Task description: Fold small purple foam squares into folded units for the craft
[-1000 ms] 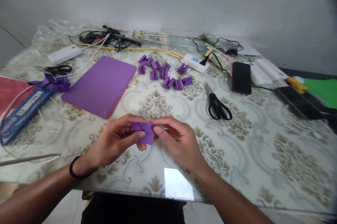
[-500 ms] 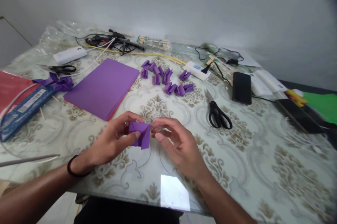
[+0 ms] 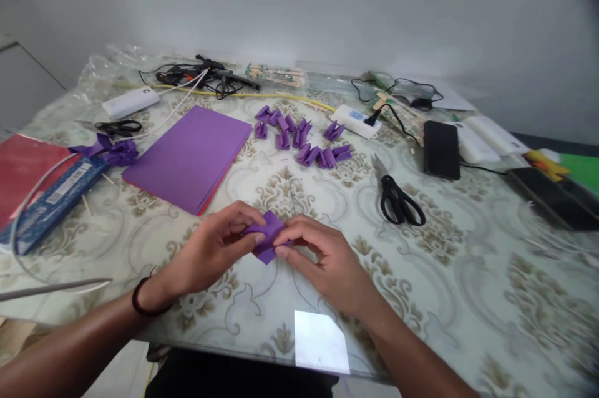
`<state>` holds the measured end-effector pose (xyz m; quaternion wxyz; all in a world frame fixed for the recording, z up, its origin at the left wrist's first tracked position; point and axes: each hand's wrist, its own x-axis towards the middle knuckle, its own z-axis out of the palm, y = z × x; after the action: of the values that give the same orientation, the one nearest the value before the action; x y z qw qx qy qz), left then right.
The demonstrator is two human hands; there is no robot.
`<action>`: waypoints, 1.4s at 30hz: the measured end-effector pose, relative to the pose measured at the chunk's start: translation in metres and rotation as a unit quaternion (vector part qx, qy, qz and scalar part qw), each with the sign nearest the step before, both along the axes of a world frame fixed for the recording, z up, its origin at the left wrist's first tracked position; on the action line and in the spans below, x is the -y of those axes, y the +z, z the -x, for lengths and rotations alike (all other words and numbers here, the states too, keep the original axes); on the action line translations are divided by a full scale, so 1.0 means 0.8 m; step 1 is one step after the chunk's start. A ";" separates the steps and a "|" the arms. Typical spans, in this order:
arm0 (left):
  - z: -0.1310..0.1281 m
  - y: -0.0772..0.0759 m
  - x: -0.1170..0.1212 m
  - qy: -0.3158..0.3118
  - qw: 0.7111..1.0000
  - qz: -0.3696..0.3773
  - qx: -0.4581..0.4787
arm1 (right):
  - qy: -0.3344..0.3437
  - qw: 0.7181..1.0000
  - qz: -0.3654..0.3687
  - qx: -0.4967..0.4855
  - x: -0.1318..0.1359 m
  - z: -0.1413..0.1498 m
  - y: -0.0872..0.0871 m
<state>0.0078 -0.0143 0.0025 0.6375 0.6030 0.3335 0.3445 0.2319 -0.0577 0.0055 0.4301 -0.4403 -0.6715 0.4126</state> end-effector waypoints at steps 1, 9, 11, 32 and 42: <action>0.001 0.003 -0.001 0.000 1.000 -0.009 -0.021 | -0.005 1.000 0.000 -0.005 0.000 0.000 0.001; 0.001 0.023 0.003 -0.018 0.996 -0.055 -0.072 | -0.027 0.999 -0.016 -0.013 -0.001 0.003 0.003; 0.000 0.024 0.004 -0.018 0.995 -0.059 -0.078 | -0.029 0.999 -0.015 -0.013 0.000 0.004 0.004; 0.000 0.013 0.004 -0.003 0.989 -0.061 -0.133 | -0.057 0.998 0.001 0.001 0.003 0.009 -0.005; -0.004 0.013 0.002 0.014 0.995 -0.031 -0.097 | -0.081 0.990 0.087 -0.076 0.006 0.014 -0.007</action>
<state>0.0114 -0.0161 0.0125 0.5779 0.6486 0.3914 0.3036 0.2210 -0.0627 0.0002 0.4717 -0.4961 -0.5611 0.4654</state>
